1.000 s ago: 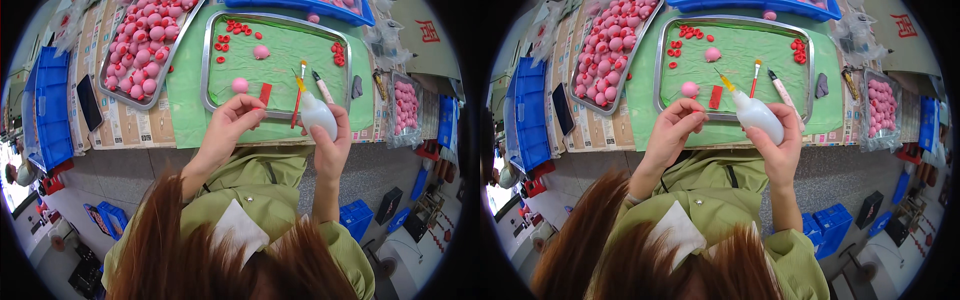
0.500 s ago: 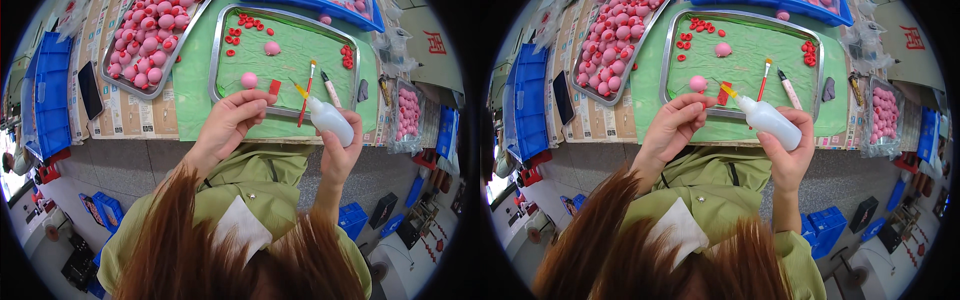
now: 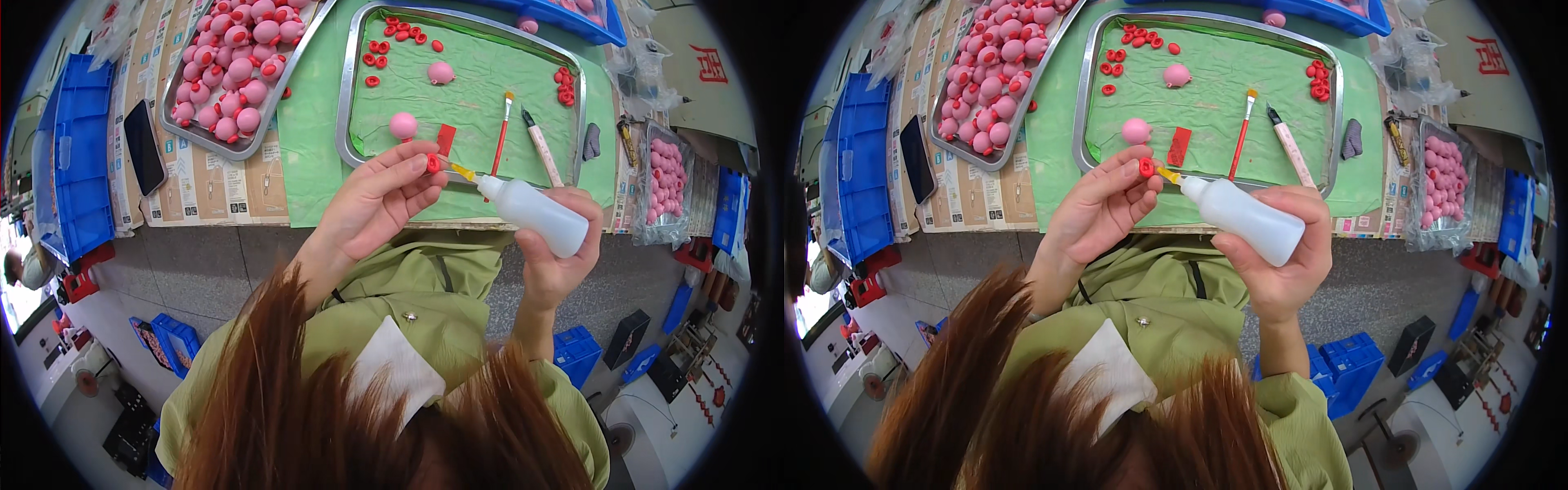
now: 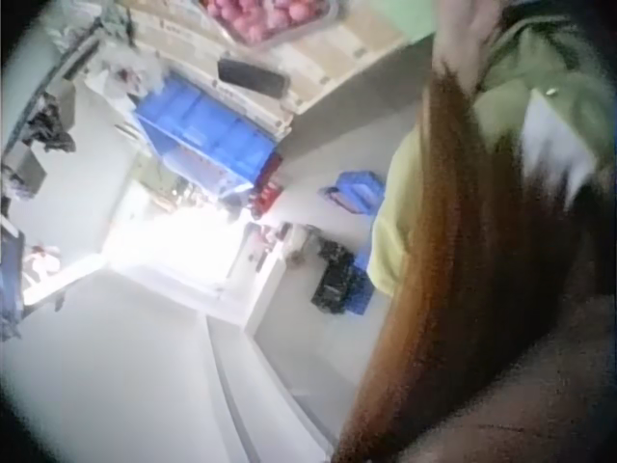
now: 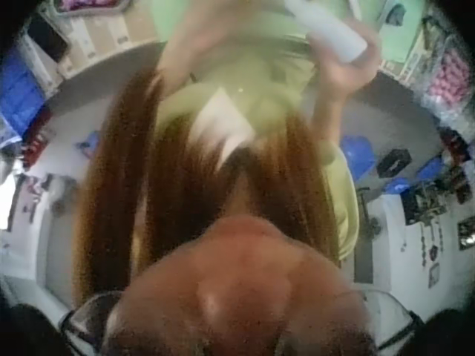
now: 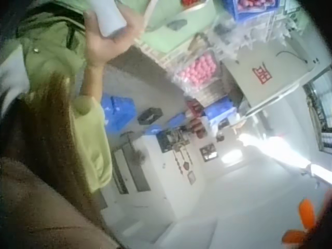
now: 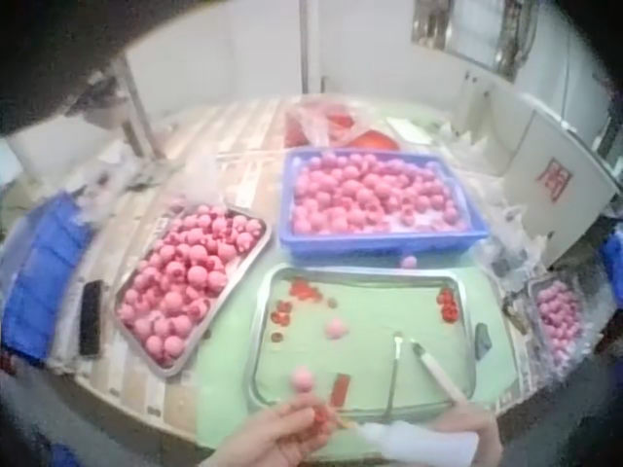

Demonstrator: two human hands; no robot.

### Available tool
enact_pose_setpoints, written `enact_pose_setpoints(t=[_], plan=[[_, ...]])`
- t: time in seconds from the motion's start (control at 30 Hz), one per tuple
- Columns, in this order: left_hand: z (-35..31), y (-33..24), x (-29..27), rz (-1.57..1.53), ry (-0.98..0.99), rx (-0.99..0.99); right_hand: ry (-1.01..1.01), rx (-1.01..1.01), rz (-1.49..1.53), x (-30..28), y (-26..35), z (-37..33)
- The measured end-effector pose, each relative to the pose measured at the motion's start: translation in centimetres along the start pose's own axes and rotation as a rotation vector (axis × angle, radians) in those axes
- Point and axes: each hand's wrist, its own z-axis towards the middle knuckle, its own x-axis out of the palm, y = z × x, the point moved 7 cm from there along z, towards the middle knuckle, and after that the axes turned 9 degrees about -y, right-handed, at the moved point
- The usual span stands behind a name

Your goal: The person assembles small clay figures by applying glue to pieces from a tray and attaching them to round clay bodies by hand, then details and paints the figures using a craft knife and a paintbrush.

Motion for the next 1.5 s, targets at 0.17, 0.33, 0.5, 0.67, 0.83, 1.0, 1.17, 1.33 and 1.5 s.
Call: enact_pose_setpoints(t=[0.17, 0.33, 0.5, 0.67, 0.83, 1.0, 1.17, 1.33, 1.5], plan=[[0.2, 0.3, -0.4, -0.006, 0.004, -0.015, 0.007, -0.04, -0.084, 0.2, 0.1, -0.1], [0.2, 0.2, -0.3, 0.01, -0.014, -0.012, 0.015, -0.037, -0.096, 0.4, -0.1, -0.1], [0.2, 0.3, -0.4, 0.009, -0.011, -0.016, 0.024, -0.042, -0.116, 0.5, -0.1, -0.1], [0.2, -0.1, -0.4, 0.028, -0.014, 0.032, 0.032, -0.068, -0.154, 0.6, 0.1, 0.0], [0.1, -0.3, -0.7, 0.044, -0.025, 0.062, 0.047, -0.067, -0.16, 0.6, 0.1, -0.2], [0.1, -0.1, -0.8, 0.039, -0.027, 0.063, 0.076, -0.036, -0.12, 0.6, -0.2, -0.2], [0.5, 0.1, -0.7, 0.034, -0.022, 0.036, 0.011, 0.011, -0.084, 0.0, -0.4, -0.1], [0.2, -0.5, -1.2, 0.024, -0.013, 0.067, -0.374, 0.289, 0.237, -4.4, -3.2, 2.0], [-0.1, -1.6, -2.4, 0.018, -0.039, 0.116, -0.461, 0.099, -0.072, -9.6, -8.3, 9.4]])
